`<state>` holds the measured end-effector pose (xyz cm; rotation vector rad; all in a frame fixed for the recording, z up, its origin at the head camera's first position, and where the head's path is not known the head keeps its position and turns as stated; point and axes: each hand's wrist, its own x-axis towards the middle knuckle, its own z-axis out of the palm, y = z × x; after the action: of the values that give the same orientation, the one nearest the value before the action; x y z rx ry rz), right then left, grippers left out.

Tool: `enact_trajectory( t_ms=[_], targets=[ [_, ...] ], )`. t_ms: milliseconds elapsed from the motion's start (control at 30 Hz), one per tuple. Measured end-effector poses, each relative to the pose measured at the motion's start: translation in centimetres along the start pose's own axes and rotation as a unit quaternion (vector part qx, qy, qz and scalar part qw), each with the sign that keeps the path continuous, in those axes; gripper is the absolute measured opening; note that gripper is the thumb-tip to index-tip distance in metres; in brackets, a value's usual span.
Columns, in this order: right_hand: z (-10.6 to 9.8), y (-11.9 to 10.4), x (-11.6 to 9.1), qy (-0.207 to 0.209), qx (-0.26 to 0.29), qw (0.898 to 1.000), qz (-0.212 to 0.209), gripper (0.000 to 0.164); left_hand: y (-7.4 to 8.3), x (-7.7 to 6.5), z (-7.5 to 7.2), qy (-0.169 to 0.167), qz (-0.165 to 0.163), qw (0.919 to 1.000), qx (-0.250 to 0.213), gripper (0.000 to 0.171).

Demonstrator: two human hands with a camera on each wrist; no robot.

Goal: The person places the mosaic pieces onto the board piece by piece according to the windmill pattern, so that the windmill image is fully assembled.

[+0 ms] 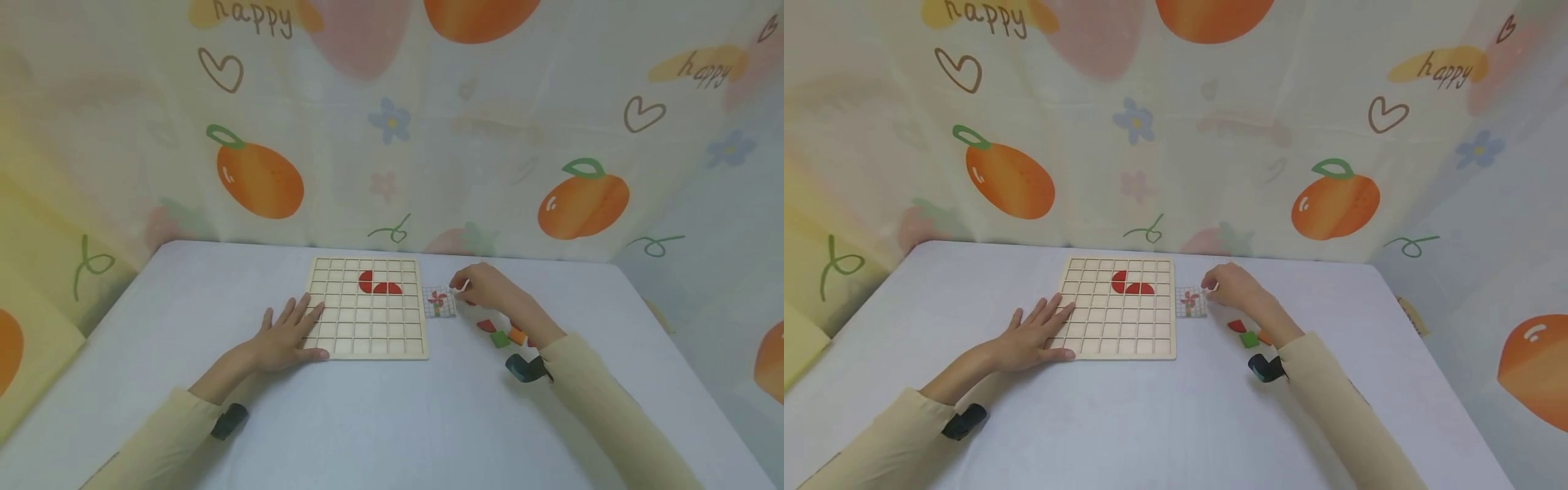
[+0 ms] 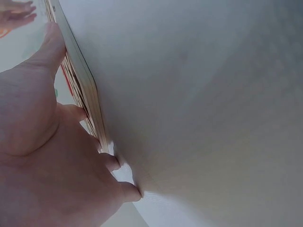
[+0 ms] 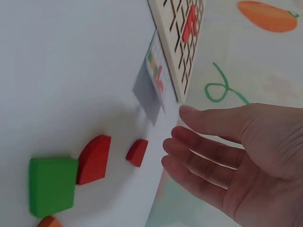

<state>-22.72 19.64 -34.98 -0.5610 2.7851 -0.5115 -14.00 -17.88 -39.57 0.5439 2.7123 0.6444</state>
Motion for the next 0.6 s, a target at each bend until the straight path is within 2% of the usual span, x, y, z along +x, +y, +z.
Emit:
enact_trajectory(
  t_ms=[200, 467, 600],
  targets=[
    [0.1, 1.2, -1.7, -0.011, 0.013, 1.0, -0.009, 0.023, -0.1, 0.1, 0.2, 0.0, -0.002, 1.0, 0.004, 0.094],
    [0.5, 2.4, -3.9, -0.027, 0.054, 0.997, 0.039, 0.028, -0.1, 0.1, 0.1, 0.001, 0.002, 1.0, 0.002, 0.094],
    [0.6, 3.0, -4.4, -0.03, 0.053, 0.997, 0.036, 0.025, 0.0, 0.1, 0.1, 0.001, -0.001, 1.0, 0.002, 0.094]
  ],
)
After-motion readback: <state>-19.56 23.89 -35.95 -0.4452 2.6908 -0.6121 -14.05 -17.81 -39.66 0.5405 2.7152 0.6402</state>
